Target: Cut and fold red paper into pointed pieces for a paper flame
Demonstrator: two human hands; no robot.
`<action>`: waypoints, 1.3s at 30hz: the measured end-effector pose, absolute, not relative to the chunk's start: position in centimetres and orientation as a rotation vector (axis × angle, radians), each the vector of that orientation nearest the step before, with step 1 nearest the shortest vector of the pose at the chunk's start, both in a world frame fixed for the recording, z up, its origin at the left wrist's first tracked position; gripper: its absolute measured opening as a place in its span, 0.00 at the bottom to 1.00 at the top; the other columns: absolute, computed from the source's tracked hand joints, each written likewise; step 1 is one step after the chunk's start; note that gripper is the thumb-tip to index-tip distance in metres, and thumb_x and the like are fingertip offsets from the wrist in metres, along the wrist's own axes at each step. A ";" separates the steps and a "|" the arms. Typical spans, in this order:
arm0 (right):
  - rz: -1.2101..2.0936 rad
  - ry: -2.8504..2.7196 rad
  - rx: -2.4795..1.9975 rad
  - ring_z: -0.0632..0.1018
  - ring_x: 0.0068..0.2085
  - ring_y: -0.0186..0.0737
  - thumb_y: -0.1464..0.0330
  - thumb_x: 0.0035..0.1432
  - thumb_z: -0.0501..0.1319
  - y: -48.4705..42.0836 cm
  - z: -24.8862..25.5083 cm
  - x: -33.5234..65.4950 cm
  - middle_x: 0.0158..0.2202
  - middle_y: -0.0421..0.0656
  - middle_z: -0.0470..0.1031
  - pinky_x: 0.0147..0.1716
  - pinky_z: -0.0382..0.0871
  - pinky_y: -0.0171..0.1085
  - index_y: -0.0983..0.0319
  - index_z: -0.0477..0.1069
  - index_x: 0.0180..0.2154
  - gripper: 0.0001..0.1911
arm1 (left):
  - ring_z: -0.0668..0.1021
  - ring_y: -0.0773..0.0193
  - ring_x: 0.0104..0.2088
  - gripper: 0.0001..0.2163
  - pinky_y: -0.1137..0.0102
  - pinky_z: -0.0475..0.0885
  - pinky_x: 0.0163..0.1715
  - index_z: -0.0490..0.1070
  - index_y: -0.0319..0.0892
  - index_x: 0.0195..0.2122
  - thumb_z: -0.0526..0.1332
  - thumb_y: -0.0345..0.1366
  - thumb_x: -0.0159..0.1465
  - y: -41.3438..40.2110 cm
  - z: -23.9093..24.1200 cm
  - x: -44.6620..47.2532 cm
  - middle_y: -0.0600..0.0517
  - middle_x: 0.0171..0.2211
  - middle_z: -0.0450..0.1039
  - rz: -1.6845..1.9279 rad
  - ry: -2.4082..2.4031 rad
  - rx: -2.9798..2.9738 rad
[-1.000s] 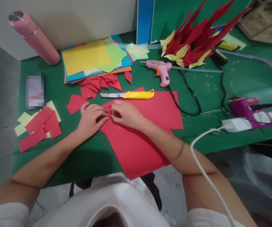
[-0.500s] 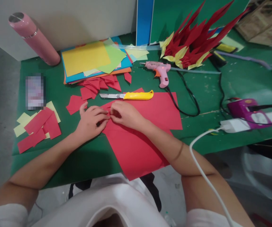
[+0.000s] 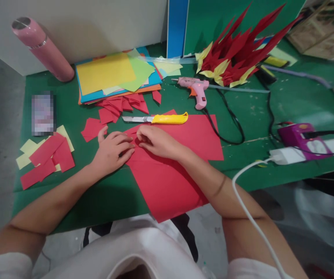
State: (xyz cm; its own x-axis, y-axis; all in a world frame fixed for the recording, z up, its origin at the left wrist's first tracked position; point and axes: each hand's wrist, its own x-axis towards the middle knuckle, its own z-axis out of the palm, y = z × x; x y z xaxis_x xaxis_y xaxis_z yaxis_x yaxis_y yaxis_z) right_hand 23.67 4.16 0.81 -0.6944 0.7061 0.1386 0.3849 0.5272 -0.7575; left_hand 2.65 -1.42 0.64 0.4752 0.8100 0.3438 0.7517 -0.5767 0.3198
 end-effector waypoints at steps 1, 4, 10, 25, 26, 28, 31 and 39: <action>1.021 -2.337 -0.890 0.66 0.30 0.36 0.74 0.58 0.58 4.2 0.8 23.8 0.30 0.38 0.66 0.29 0.59 0.35 0.58 0.58 0.31 0.09 | 0.77 0.58 0.46 0.07 0.44 0.43 0.66 0.78 0.45 0.34 0.61 0.35 0.67 -1.4 0.6 2.6 0.53 0.41 0.81 0.696 1.376 2.590; 1.127 -2.281 -0.845 0.68 0.31 0.36 0.71 0.60 0.59 4.3 0.6 24.1 0.32 0.39 0.67 0.30 0.62 0.35 0.58 0.61 0.34 0.06 | 0.77 0.58 0.45 0.08 0.44 0.42 0.66 0.78 0.45 0.38 0.58 0.35 0.69 -1.4 0.5 2.6 0.53 0.42 0.81 0.674 1.379 2.605; 0.871 -2.124 -0.865 0.75 0.38 0.41 0.69 0.65 0.55 5.3 0.0 24.7 0.38 0.43 0.74 0.39 0.67 0.41 0.58 0.67 0.41 0.04 | 0.77 0.58 0.46 0.08 0.46 0.43 0.66 0.77 0.46 0.40 0.58 0.32 0.70 -1.3 -0.1 2.5 0.53 0.42 0.81 0.683 1.388 2.638; 0.543 -2.475 -1.014 0.78 0.44 0.49 0.66 0.70 0.49 5.3 -0.1 24.7 0.44 0.49 0.81 0.42 0.69 0.45 0.59 0.74 0.47 0.16 | 0.75 0.62 0.42 0.13 0.57 0.61 0.55 0.78 0.49 0.42 0.57 0.25 0.67 -1.0 -0.8 2.1 0.54 0.40 0.80 0.767 1.311 2.768; 0.550 -2.493 -1.027 0.78 0.45 0.49 0.66 0.70 0.49 5.3 -0.1 24.6 0.45 0.50 0.80 0.43 0.69 0.46 0.60 0.74 0.49 0.17 | 0.75 0.61 0.42 0.13 0.57 0.61 0.55 0.78 0.49 0.43 0.57 0.25 0.67 -1.0 -0.7 2.1 0.54 0.41 0.80 0.749 1.316 2.770; 0.565 -2.532 -1.046 0.78 0.45 0.50 0.66 0.69 0.48 5.1 0.0 24.4 0.46 0.51 0.80 0.44 0.69 0.46 0.61 0.73 0.51 0.18 | 0.75 0.60 0.43 0.14 0.56 0.60 0.56 0.78 0.49 0.44 0.57 0.24 0.66 -1.1 -0.6 2.1 0.54 0.41 0.80 0.731 1.323 2.773; 0.590 -2.546 -1.067 0.77 0.44 0.51 0.67 0.69 0.48 4.9 0.1 24.4 0.45 0.52 0.79 0.43 0.68 0.46 0.62 0.73 0.50 0.18 | 0.75 0.60 0.44 0.15 0.55 0.59 0.56 0.78 0.48 0.45 0.56 0.24 0.66 -1.1 -0.5 2.1 0.53 0.43 0.80 0.721 1.316 2.765; 0.664 -2.464 -1.055 0.75 0.43 0.49 0.68 0.67 0.51 4.9 0.2 24.3 0.40 0.51 0.76 0.42 0.68 0.45 0.62 0.75 0.44 0.14 | 0.75 0.60 0.46 0.17 0.55 0.61 0.56 0.78 0.48 0.46 0.53 0.24 0.67 -0.7 -0.3 1.9 0.52 0.46 0.80 0.647 1.250 2.684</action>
State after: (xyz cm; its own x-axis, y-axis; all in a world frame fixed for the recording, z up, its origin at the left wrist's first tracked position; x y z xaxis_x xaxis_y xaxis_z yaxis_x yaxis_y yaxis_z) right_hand 24.32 4.91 0.18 -0.6468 0.7470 0.1541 0.5683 0.6067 -0.5558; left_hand 1.92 -0.75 -0.28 0.5699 0.7520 0.3311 0.7046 -0.6546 0.2740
